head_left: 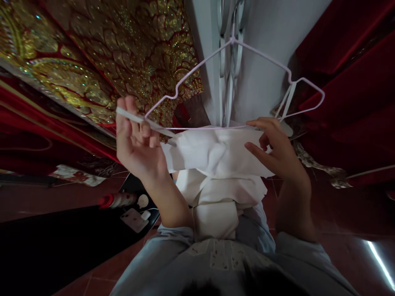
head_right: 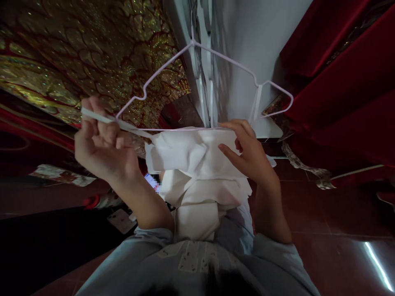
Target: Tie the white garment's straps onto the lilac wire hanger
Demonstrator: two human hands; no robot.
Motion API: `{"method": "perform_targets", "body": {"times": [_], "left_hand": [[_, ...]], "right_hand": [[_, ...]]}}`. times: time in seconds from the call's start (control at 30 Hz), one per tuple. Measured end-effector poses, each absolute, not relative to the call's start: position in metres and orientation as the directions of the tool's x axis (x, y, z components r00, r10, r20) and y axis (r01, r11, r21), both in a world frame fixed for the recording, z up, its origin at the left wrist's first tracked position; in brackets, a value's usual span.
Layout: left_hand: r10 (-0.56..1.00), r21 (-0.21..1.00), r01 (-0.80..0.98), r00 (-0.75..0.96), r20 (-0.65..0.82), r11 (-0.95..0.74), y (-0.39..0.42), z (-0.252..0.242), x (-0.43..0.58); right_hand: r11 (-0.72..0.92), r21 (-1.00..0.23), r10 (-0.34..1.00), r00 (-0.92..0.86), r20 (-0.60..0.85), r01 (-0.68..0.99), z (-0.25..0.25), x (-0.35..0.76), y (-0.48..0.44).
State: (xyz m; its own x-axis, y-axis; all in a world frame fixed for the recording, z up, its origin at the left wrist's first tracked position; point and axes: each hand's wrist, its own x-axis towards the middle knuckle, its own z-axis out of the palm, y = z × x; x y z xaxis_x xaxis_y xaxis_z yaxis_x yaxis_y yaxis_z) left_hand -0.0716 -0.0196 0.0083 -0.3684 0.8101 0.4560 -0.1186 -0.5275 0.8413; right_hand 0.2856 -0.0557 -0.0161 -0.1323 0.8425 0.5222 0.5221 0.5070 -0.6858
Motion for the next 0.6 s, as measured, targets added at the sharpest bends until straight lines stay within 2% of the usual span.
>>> {"method": "perform_targets", "body": {"times": [0.07,0.13,0.23,0.37,0.43,0.5,0.57,0.6], "left_hand": [[0.734,0.815,-0.062,-0.477,0.483,-0.576,-0.013,-0.013,-0.081],[0.751,0.835,-0.104,-0.509,0.421,-0.54,-0.012,-0.029,-0.075],[0.876,0.894,-0.221,-0.389,0.287,-0.391,-0.017,-0.033,-0.045],[0.866,0.814,-0.345,-0.364,0.342,-0.467,-0.022,-0.02,-0.006],[0.847,0.772,-0.384,-0.391,0.361,-0.507,-0.023,-0.016,0.002],[0.839,0.754,-0.402,-0.406,0.362,-0.519,-0.024,-0.015,0.004],[0.84,0.746,-0.414,-0.4,0.366,-0.522,-0.024,-0.015,0.004],[0.84,0.738,-0.421,-0.391,0.377,-0.527,-0.024,-0.015,0.004]], "right_hand": [[0.518,-0.681,0.837,-0.139,0.53,0.518,-0.015,0.288,-0.055],[0.537,-0.676,0.827,-0.159,0.539,0.505,-0.015,0.288,-0.054],[0.557,-0.676,0.823,-0.21,0.528,0.483,-0.016,0.283,-0.052],[0.574,-0.676,0.811,-0.207,0.547,0.461,-0.022,0.273,-0.051],[0.604,-0.662,0.743,-0.012,0.669,0.443,-0.025,0.272,-0.049],[0.622,-0.662,0.601,0.288,0.746,0.418,-0.028,0.276,-0.045],[0.598,-0.713,0.554,0.453,0.698,0.367,-0.028,0.284,-0.04],[0.564,-0.751,0.605,0.448,0.659,0.343,-0.026,0.288,-0.039]]}}
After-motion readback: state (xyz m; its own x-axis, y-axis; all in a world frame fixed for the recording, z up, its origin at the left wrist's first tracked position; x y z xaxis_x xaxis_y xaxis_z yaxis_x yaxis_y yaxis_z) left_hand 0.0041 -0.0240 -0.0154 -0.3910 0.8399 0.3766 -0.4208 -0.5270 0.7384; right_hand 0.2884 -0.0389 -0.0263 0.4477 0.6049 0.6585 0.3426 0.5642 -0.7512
